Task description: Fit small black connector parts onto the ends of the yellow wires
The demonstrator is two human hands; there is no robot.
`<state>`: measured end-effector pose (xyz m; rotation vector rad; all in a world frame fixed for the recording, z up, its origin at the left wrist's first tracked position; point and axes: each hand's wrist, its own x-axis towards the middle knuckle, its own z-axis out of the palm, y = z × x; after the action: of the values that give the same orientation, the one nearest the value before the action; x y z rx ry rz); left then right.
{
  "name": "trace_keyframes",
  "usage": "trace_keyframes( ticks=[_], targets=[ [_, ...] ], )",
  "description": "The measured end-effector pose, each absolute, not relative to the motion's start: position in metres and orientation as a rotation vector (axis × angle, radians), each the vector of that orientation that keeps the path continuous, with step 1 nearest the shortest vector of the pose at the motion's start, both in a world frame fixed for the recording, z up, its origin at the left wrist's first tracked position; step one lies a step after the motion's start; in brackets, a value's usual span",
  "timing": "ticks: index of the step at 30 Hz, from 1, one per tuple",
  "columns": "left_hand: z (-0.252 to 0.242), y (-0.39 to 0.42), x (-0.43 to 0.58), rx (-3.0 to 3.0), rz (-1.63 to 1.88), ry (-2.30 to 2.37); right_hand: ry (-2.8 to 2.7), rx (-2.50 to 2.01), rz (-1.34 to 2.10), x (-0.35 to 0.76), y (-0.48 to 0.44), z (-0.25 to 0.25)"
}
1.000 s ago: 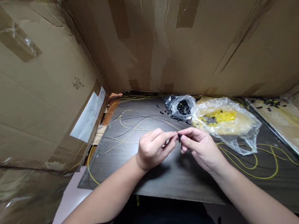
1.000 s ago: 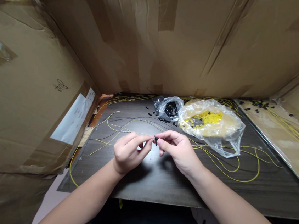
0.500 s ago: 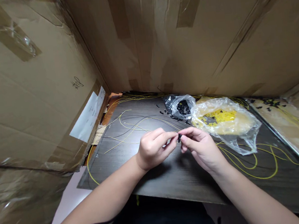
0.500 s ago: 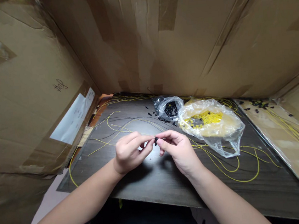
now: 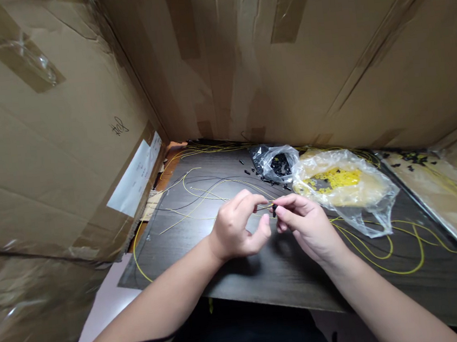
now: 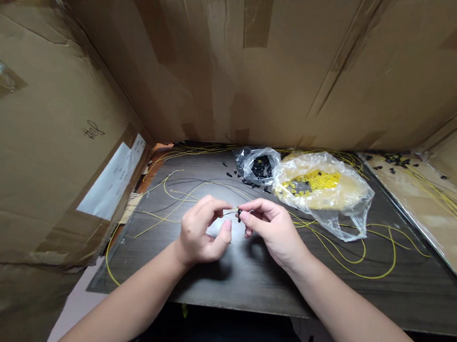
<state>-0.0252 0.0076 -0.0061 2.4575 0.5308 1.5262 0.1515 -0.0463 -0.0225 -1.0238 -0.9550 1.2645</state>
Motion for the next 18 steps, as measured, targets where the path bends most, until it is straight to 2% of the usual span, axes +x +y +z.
trace_keyframes(
  ticks=[18],
  targets=[
    [-0.0088,0.0088,-0.0228,2.471,1.546,0.486,-0.948,-1.013,1.253,0.1526,-0.0459,-0.0208]
  ],
)
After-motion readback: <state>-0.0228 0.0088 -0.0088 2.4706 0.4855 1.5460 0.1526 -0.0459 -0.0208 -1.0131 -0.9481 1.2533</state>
